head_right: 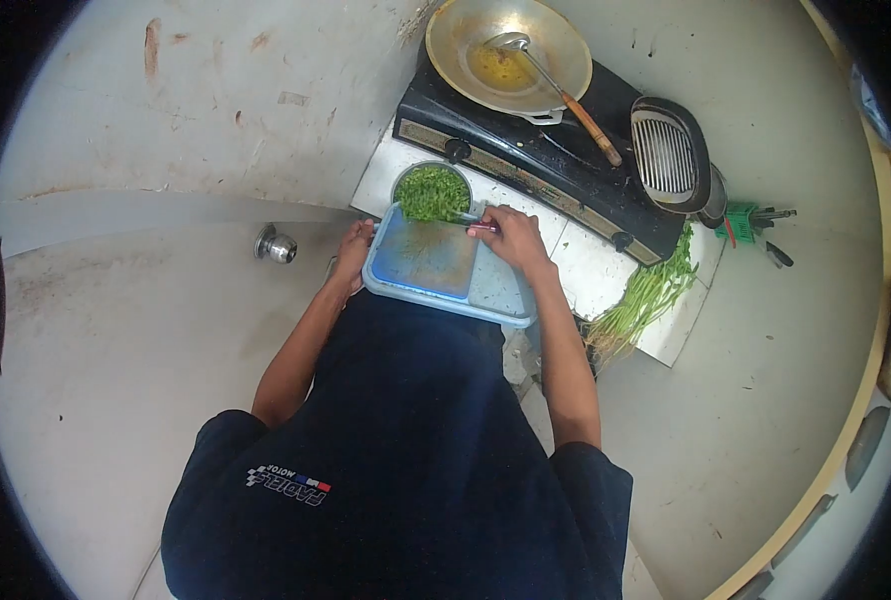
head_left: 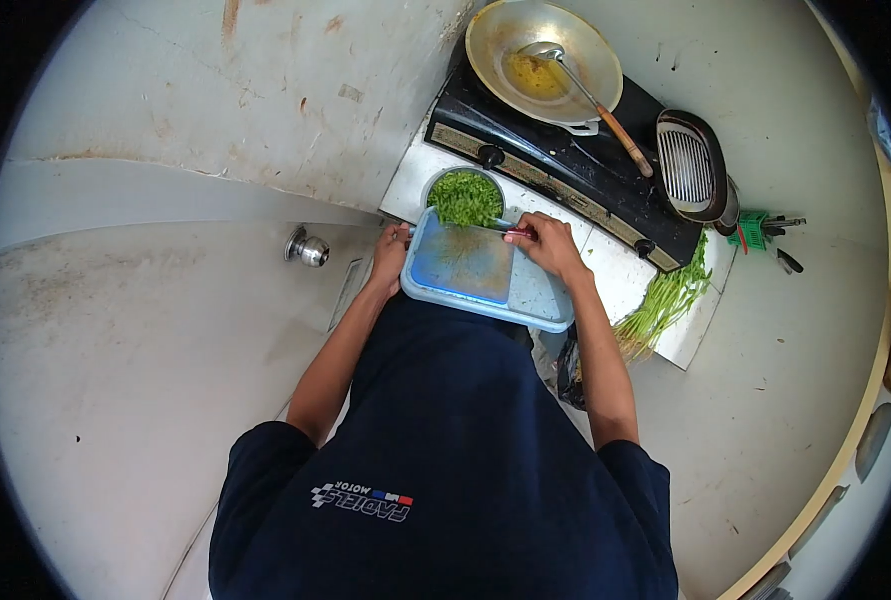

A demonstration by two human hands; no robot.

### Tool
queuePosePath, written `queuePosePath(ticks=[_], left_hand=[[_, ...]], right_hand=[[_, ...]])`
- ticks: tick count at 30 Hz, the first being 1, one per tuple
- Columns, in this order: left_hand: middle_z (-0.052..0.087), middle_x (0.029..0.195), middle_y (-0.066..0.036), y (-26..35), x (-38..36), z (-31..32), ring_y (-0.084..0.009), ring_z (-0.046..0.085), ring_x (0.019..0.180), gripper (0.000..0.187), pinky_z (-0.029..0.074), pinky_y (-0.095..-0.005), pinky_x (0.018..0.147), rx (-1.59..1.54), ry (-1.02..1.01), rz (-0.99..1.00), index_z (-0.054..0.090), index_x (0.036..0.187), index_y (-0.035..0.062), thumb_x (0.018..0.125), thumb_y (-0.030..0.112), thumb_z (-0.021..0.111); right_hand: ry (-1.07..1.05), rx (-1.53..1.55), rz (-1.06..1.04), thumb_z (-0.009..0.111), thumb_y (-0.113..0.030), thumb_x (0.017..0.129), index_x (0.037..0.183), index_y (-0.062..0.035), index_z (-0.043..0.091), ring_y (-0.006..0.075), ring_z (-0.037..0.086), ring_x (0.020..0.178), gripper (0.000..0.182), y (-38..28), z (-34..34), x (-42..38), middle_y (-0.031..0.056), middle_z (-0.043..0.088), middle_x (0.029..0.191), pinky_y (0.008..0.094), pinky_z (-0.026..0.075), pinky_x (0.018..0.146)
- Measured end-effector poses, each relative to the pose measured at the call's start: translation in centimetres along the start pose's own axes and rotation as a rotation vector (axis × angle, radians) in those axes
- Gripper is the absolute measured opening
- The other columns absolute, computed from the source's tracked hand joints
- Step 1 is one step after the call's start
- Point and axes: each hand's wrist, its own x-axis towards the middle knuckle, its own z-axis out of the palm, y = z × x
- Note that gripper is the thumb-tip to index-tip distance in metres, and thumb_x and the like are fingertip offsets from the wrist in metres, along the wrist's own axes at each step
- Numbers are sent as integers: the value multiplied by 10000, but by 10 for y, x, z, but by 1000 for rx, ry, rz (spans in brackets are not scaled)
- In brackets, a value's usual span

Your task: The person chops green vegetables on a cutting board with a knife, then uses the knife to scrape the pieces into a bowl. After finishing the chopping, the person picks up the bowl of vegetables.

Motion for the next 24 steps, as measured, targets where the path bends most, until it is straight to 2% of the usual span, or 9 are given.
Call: queuePosePath(ticks=[2, 5, 8, 14, 15, 17, 21, 24], left_hand=[[655, 1117, -133, 4, -1, 2, -198, 650, 971, 371, 564, -346, 833, 15, 5, -17, 543, 1238, 7, 1108, 352, 508], [645, 1150, -142, 13, -7, 11, -213, 646, 1005, 406, 563, -363, 865, -13, 34, -20, 513, 1295, -6, 1109, 355, 503], [637, 1171, -147, 13, -2, 9, -217, 645, 1017, 422, 562, -368, 869, -6, 18, -39, 491, 1314, -14, 1107, 354, 506], [647, 1100, -135, 30, -11, 20, -200, 646, 943, 354, 570, -361, 812, -25, 60, -52, 550, 1221, -18, 1118, 315, 486], [640, 1068, -131, 28, -8, 19, -194, 638, 903, 328, 569, -361, 775, -33, 59, -39, 545, 1190, -11, 1117, 303, 488], [628, 1004, -121, 23, -1, 17, -181, 622, 823, 281, 567, -361, 702, -48, 57, -12, 537, 1128, 3, 1116, 280, 491], [625, 986, -117, 25, -2, 18, -177, 616, 818, 264, 562, -356, 694, -30, 30, -13, 545, 1084, 18, 1111, 278, 509], [625, 975, -113, 29, -2, 21, -175, 615, 818, 258, 559, -351, 693, -7, 15, -24, 552, 1072, 24, 1110, 276, 515]], right_hand=[[-30, -23, 82, 689, -541, 925, 987, -84, 696, 332, 705, 950, 462, -2, 0, 11, 112, 737, 965, 516, 472, 855], [37, -103, 142, 656, -550, 947, 997, -88, 700, 339, 712, 951, 467, -1, 8, 24, 129, 746, 992, 549, 472, 863], [86, -113, 141, 651, -541, 955, 1000, -84, 695, 344, 715, 929, 461, -13, 4, 24, 126, 747, 985, 581, 469, 865], [96, -15, 49, 673, -503, 950, 963, -70, 675, 331, 717, 917, 433, -43, -12, -11, 122, 749, 938, 523, 485, 857], [92, 25, 23, 692, -492, 937, 934, -74, 674, 320, 714, 887, 419, -47, -14, -16, 110, 745, 891, 489, 490, 826], [55, -10, 2, 699, -496, 929, 916, -82, 677, 315, 713, 874, 415, -54, -21, -26, 103, 740, 870, 502, 489, 816], [78, -35, -25, 696, -485, 932, 905, -97, 694, 315, 712, 862, 389, -51, -16, -19, 95, 736, 868, 531, 482, 809], [129, -152, 74, 686, -470, 942, 930, -91, 708, 318, 709, 856, 379, -48, -7, 0, 104, 733, 878, 547, 476, 804]])
